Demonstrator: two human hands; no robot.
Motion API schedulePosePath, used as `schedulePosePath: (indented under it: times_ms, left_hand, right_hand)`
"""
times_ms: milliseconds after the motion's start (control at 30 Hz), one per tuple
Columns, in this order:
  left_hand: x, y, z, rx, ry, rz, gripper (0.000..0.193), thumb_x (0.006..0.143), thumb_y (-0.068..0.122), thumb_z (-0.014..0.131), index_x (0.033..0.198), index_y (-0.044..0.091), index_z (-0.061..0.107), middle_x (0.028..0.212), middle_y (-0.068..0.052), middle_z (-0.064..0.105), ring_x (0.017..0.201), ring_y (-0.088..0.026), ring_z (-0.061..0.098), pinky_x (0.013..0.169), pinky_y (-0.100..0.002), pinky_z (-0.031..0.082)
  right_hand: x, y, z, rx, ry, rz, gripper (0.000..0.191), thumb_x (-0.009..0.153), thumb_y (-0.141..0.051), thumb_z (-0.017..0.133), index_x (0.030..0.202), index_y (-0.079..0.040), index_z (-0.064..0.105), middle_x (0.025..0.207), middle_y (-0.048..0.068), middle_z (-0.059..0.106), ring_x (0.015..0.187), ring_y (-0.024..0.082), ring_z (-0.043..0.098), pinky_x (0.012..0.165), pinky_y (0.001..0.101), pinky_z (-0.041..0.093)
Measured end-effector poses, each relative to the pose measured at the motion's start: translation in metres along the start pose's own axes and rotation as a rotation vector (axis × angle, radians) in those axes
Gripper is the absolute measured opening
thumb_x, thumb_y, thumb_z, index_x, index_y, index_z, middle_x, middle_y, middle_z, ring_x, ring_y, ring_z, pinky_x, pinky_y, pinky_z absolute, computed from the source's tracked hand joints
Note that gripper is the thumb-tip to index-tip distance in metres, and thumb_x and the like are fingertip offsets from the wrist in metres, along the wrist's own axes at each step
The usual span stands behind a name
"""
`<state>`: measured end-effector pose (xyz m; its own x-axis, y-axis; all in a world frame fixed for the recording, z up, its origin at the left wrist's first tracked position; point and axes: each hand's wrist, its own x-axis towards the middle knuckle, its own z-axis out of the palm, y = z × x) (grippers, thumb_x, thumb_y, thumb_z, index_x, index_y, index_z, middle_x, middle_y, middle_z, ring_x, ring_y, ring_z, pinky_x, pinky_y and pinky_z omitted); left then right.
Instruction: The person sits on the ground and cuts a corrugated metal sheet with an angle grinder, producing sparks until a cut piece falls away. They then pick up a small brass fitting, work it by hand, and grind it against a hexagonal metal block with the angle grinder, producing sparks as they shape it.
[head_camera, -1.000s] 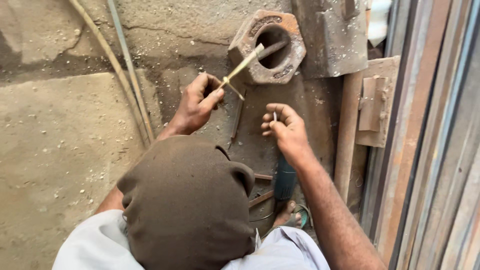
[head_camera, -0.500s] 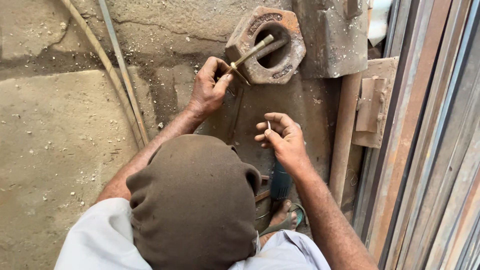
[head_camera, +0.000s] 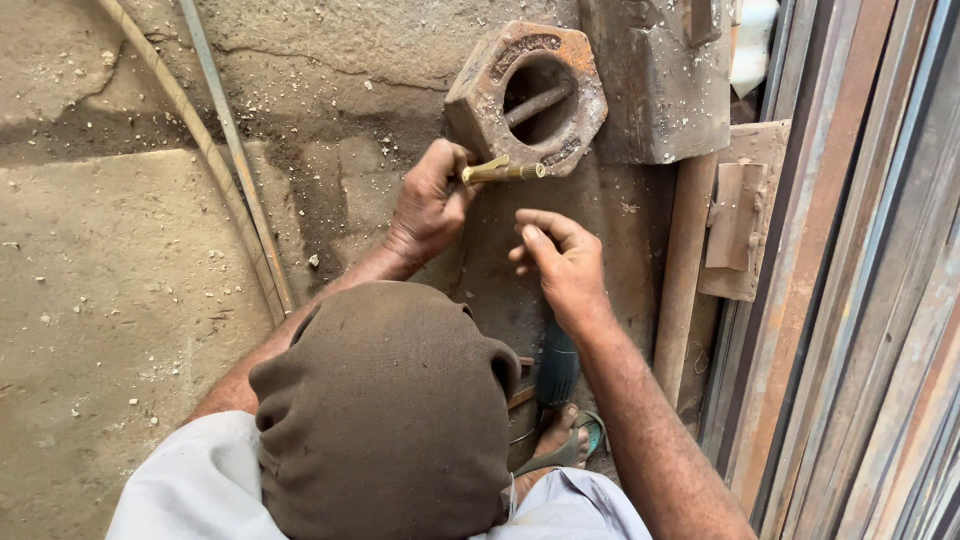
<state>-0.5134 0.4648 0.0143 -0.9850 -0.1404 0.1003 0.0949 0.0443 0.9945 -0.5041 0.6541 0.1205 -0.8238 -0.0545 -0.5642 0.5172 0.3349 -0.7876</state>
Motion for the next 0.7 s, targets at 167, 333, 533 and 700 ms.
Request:
schedulePosePath:
  times_ms: [167,333,533,700]
  left_hand:
    - [-0.013,0.008,0.011,0.138,-0.119,0.005,0.021,0.095,0.006,0.070,0.107,0.007,0.052,0.108,-0.013,0.055,0.090,-0.031,0.069,0.074,-0.043,0.058]
    - [-0.020,0.009,0.014,0.270,-0.190,0.094,0.032,0.091,0.011,0.073,0.116,0.004,0.054,0.132,-0.026,0.044,0.105,-0.047,0.063,0.082,-0.054,0.056]
    - [-0.016,0.005,0.014,0.329,-0.298,0.004,0.042,0.087,0.016,0.074,0.119,-0.001,0.052,0.121,-0.026,0.045,0.106,-0.042,0.059,0.088,-0.051,0.054]
    - [-0.019,0.003,0.003,-0.023,-0.369,-0.193,0.034,0.096,0.025,0.070,0.118,0.001,0.060,0.107,-0.016,0.052,0.095,-0.026,0.058,0.082,-0.040,0.051]
  right_hand:
    - [-0.001,-0.018,0.017,0.070,-0.026,-0.031,0.032,0.099,-0.016,0.069,0.125,0.001,0.067,0.108,0.008,0.072,0.090,0.011,0.073,0.071,0.0274,0.063]
    - [-0.004,-0.026,0.024,0.062,0.001,-0.018,0.034,0.098,-0.019,0.070,0.126,0.000,0.068,0.109,0.007,0.074,0.087,0.010,0.072,0.071,0.0260,0.062]
    - [-0.003,-0.030,0.023,-0.438,0.053,-0.376,0.021,0.097,-0.012,0.072,0.116,-0.004,0.071,0.108,0.008,0.072,0.092,0.015,0.073,0.079,0.0285,0.062]
    - [-0.006,-0.035,0.030,-0.676,0.177,-0.589,0.016,0.093,-0.007,0.075,0.108,-0.004,0.070,0.102,0.011,0.068,0.091,0.024,0.072,0.078,0.0345,0.059]
